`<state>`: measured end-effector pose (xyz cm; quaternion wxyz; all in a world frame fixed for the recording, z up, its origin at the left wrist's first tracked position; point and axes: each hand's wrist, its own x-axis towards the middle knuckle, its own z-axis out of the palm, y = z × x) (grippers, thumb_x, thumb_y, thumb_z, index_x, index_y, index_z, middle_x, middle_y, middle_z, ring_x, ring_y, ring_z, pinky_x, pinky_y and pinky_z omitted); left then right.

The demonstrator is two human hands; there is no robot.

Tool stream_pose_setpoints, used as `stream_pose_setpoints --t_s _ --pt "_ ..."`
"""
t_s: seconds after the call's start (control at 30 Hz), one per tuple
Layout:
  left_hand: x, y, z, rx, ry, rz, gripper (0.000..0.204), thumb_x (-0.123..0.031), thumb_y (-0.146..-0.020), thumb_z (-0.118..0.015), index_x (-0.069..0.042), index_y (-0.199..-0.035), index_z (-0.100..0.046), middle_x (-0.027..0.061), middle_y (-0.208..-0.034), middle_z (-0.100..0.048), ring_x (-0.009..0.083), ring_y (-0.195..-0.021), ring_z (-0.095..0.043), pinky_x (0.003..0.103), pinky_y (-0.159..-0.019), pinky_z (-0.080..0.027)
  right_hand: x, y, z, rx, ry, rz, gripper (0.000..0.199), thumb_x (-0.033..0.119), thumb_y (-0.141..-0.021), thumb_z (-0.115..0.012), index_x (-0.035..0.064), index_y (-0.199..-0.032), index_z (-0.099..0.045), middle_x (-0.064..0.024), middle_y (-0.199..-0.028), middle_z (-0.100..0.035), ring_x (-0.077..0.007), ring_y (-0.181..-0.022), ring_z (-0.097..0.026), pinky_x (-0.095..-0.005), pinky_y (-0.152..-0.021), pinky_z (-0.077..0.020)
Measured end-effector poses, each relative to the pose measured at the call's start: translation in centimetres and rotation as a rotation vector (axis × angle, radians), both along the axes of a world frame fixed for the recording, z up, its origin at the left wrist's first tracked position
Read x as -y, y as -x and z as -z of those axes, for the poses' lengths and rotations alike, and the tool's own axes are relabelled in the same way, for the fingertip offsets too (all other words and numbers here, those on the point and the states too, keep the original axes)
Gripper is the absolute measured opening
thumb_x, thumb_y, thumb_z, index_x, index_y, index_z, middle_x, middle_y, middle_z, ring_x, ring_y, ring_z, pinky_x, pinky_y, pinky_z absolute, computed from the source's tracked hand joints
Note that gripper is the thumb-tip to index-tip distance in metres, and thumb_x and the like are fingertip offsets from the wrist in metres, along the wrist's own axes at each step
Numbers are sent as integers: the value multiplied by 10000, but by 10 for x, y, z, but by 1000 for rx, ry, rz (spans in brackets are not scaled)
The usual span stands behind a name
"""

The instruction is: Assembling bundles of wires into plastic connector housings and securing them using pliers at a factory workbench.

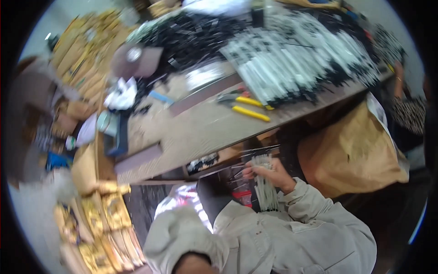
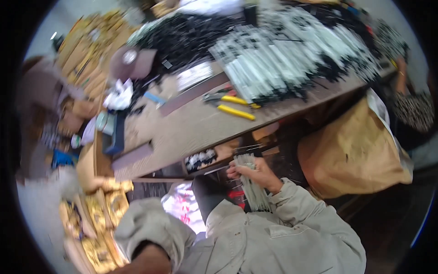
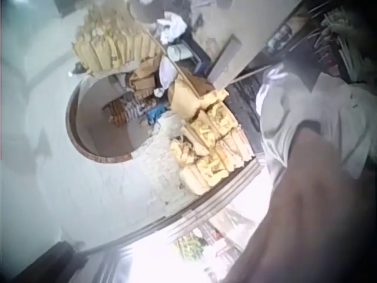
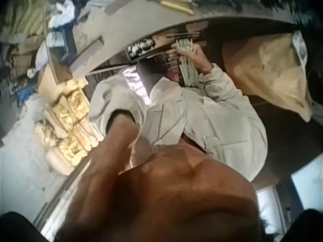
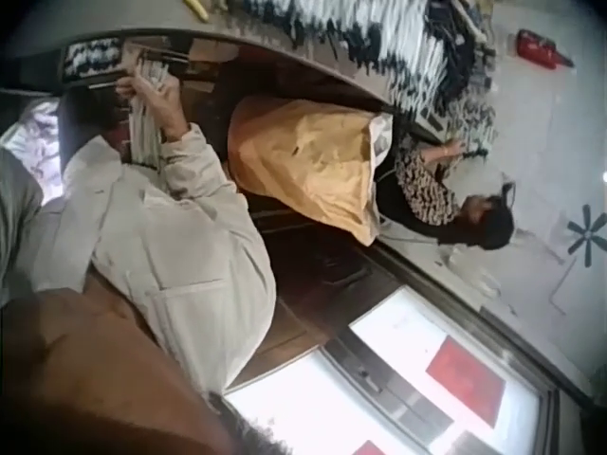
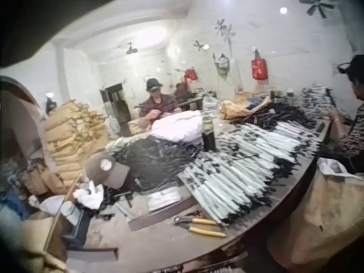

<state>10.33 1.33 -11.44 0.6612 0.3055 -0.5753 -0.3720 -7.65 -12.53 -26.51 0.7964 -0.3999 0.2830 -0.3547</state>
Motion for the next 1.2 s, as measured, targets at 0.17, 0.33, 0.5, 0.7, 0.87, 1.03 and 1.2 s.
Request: stream_pose_setpoints --t_s 0.17,0.33,0.5,0.7,0.87,1.03,1.2 --pt "80 -16 -8 383 65 -283 320 -230 -915 -450 25 -1098 -513 144 -943 -597 204 -820 -562 354 -759 -425 0 -1 -6 27 -33 -34 261 87 -884 -541 -80 -1086 -535 -165 -980 -631 -221 -901 -630 -301 -804 -506" --pt "189 -79 -24 779 115 -763 224 -153 -884 -534 29 -965 -637 94 -813 -637 126 -680 -579 281 -641 -466 7 22 6 -8 -17 -19 262 95 -890 -543 -77 -1088 -531 -161 -962 -638 -199 -893 -628 -279 -792 -509" --pt "263 -276 37 1006 -608 -1002 319 -357 -753 -669 -66 -882 -674 94 -628 -630 199 -591 -626 312 -564 -466 6 -2 -9 17 -11 -117 259 82 -894 -530 -85 -1092 -529 -173 -975 -634 -212 -908 -626 -290 -802 -509" --pt "299 -275 82 1162 -782 -1125 389 -486 -746 -604 -105 -810 -651 126 -802 -658 341 -764 -624 422 -654 -483 10 0 -2 8 -101 -96 251 9 -850 -531 -94 -1079 -535 -193 -978 -632 -256 -930 -622 -350 -838 -495" --pt "296 -258 85 1534 -718 -1149 293 -412 -726 -646 -138 -826 -618 131 -809 -654 343 -785 -627 446 -648 -496 5 0 -8 18 -60 -140 264 61 -887 -526 -85 -1107 -511 -176 -1001 -627 -229 -939 -620 -307 -828 -500" --pt "294 -241 83 1547 -718 -1063 171 -261 -729 -629 -152 -858 -608 121 -818 -656 326 -796 -633 442 -665 -501 -2 6 -12 27 -101 -131 245 20 -872 -524 -88 -1092 -521 -177 -1010 -618 -252 -950 -618 -342 -850 -493" --pt "280 -256 79 1634 -690 -1093 175 -204 -737 -582 -160 -906 -571 123 -888 -631 343 -809 -623 466 -662 -488 -9 4 -10 93 -67 -151 246 44 -892 -522 -84 -1103 -513 -178 -1011 -614 -232 -951 -616 -328 -843 -503"
